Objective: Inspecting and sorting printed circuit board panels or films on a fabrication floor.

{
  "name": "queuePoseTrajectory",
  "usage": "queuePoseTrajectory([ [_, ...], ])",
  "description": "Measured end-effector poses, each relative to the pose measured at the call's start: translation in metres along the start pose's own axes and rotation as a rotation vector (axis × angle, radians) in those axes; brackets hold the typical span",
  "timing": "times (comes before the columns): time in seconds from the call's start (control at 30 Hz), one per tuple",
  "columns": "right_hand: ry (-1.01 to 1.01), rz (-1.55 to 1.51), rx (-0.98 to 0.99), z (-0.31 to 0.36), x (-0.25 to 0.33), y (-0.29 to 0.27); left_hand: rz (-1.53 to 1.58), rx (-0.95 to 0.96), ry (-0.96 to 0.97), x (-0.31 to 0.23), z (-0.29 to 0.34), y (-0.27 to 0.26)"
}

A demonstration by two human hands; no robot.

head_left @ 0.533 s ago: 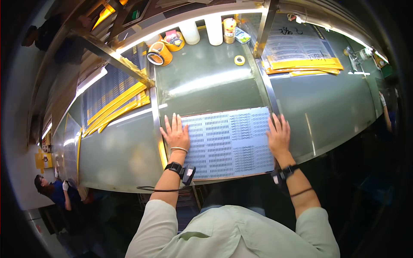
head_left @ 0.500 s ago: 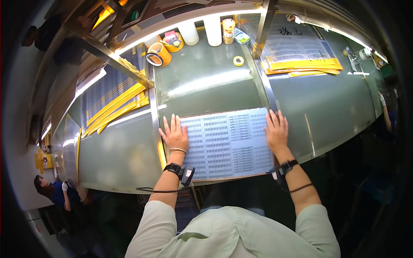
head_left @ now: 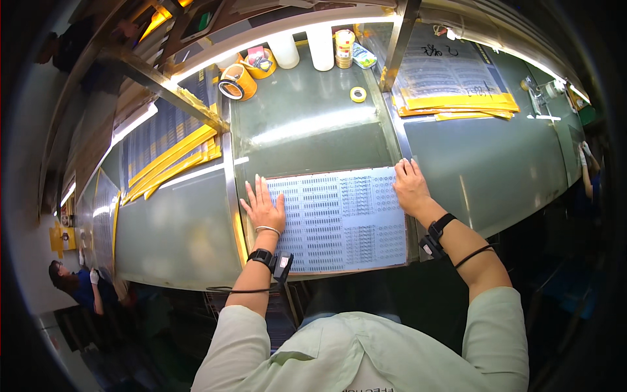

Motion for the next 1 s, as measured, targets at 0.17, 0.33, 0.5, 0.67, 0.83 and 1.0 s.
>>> queuePoseTrajectory([
  [0.17,0.160,-0.334,-0.309,0.057,0.007,-0.011,-0.027,0.046,-0.042,0.004,0.001,0.005],
  [0.33,0.175,-0.485,-0.130,0.187,0.076,-0.006,-0.058,0.028,-0.069,0.010,0.013,0.003],
  [0.5,0.496,-0.850,-0.202,0.236,0.067,0.027,0.055,-0.091,-0.187,0.022,0.062,-0.023],
  [0.67,0.617,-2.004,0.446,0.234,0.100,0.102,-0.032,-0.016,-0.650,0.061,0.185,-0.059],
  [0.83,0.628,-2.309,0.447,0.215,0.121,0.110,0.460,0.173,-0.955,0.080,0.243,-0.013],
  [1.0,0.626,-2.303,0.496,0.209,0.103,0.094,1.234,0.072,-1.078,0.058,0.235,0.007],
])
Point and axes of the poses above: each hand's wrist, its own z-axis away from the middle knuckle, its own y-axis out of the palm, x = y × z, the point moved 6 cm from there along -z, towards the middle knuckle, and after that the axes turned 3 degrees about x, right-handed, at the moved point
